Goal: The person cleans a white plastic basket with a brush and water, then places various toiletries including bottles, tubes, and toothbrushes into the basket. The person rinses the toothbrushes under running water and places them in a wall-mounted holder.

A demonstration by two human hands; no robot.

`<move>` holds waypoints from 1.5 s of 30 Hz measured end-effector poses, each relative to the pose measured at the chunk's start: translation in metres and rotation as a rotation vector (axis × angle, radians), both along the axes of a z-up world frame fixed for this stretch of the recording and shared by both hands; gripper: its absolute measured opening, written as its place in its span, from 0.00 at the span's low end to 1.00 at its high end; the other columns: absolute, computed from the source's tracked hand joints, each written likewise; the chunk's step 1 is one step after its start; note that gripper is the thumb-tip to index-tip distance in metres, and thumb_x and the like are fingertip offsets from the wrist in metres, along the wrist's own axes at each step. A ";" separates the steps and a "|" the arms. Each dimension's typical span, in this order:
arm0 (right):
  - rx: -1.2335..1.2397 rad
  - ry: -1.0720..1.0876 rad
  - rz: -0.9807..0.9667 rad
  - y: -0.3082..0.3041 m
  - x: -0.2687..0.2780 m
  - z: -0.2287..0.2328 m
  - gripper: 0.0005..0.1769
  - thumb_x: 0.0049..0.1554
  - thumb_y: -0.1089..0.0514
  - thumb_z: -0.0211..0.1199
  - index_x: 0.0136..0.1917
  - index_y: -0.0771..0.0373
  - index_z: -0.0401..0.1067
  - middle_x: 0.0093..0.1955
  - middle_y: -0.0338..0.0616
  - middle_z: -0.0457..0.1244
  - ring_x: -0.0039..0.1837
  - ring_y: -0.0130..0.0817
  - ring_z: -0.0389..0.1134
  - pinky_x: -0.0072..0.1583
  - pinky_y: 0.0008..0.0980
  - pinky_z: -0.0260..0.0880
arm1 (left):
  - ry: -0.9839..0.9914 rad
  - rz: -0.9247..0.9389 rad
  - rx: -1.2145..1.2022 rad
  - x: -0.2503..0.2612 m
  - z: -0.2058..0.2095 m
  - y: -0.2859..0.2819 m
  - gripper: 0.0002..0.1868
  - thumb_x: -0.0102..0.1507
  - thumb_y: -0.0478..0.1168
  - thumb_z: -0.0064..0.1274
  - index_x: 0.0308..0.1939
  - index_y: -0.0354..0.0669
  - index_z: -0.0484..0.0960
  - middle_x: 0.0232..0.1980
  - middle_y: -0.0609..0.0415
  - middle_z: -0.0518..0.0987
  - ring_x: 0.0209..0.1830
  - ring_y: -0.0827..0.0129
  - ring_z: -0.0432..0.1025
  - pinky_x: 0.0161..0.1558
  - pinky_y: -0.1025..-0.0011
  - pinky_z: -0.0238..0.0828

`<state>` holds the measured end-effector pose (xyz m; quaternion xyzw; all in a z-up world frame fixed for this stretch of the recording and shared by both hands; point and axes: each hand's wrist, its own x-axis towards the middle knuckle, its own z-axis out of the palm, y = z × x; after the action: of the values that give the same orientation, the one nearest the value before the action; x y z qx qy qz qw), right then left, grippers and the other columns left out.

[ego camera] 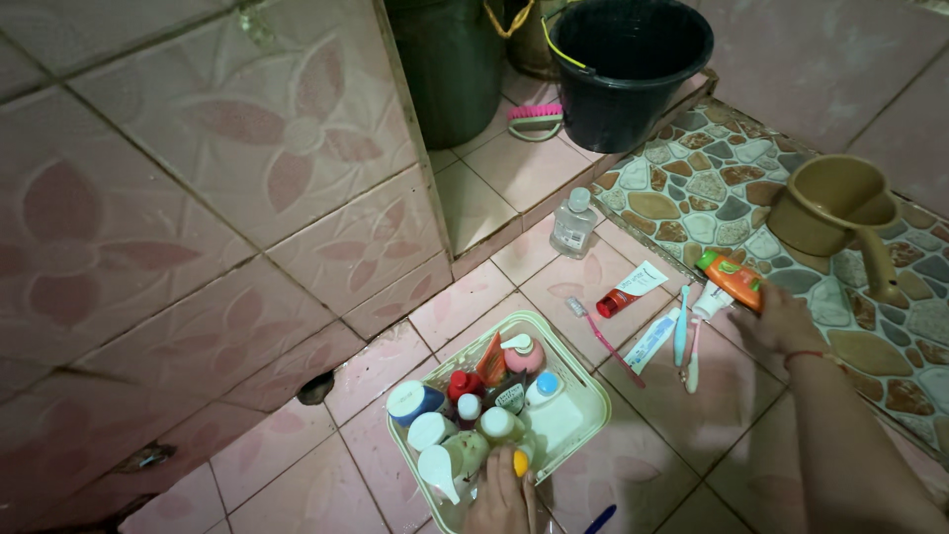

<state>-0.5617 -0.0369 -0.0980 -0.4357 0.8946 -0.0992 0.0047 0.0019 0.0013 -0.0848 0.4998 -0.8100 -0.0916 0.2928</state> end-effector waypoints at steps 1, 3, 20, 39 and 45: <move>0.014 0.004 -0.023 0.002 -0.003 -0.003 0.48 0.50 0.33 0.69 0.74 0.60 0.62 0.70 0.64 0.60 0.69 0.63 0.62 0.68 0.53 0.62 | -0.004 0.001 0.008 0.001 -0.002 0.002 0.28 0.61 0.46 0.56 0.63 0.37 0.71 0.58 0.45 0.77 0.50 0.50 0.77 0.37 0.63 0.80; 0.051 -0.039 -0.114 0.002 -0.005 -0.003 0.47 0.51 0.32 0.70 0.73 0.60 0.64 0.68 0.63 0.64 0.68 0.61 0.66 0.68 0.53 0.65 | -0.011 0.003 0.001 0.000 -0.004 0.003 0.28 0.62 0.45 0.56 0.63 0.37 0.71 0.58 0.45 0.77 0.50 0.51 0.77 0.37 0.63 0.80; -0.449 -1.313 0.059 -0.018 0.146 0.152 0.31 0.51 0.61 0.64 0.67 0.70 0.69 0.59 0.46 0.67 0.58 0.30 0.68 0.60 0.31 0.67 | -0.003 -0.051 0.061 0.001 0.044 0.001 0.25 0.66 0.45 0.52 0.63 0.33 0.71 0.57 0.43 0.76 0.49 0.53 0.76 0.38 0.64 0.81; 0.139 -0.858 0.560 -0.032 0.310 0.263 0.26 0.51 0.58 0.71 0.63 0.55 0.73 0.54 0.44 0.72 0.52 0.37 0.73 0.55 0.35 0.73 | 0.039 -0.106 0.182 0.003 0.053 0.000 0.26 0.68 0.45 0.48 0.65 0.30 0.68 0.60 0.40 0.74 0.48 0.49 0.75 0.41 0.60 0.78; 0.075 -0.740 0.878 -0.035 0.353 0.237 0.24 0.48 0.59 0.71 0.58 0.57 0.71 0.53 0.43 0.72 0.56 0.33 0.75 0.59 0.34 0.74 | 0.069 -0.109 0.121 0.004 0.055 0.001 0.25 0.68 0.44 0.49 0.64 0.30 0.69 0.59 0.40 0.75 0.48 0.49 0.76 0.41 0.61 0.78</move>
<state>-0.2087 -0.0714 0.1385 -0.7022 0.5714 -0.2021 0.3736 0.0056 0.0018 -0.0294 0.4681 -0.8185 -0.1733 0.2846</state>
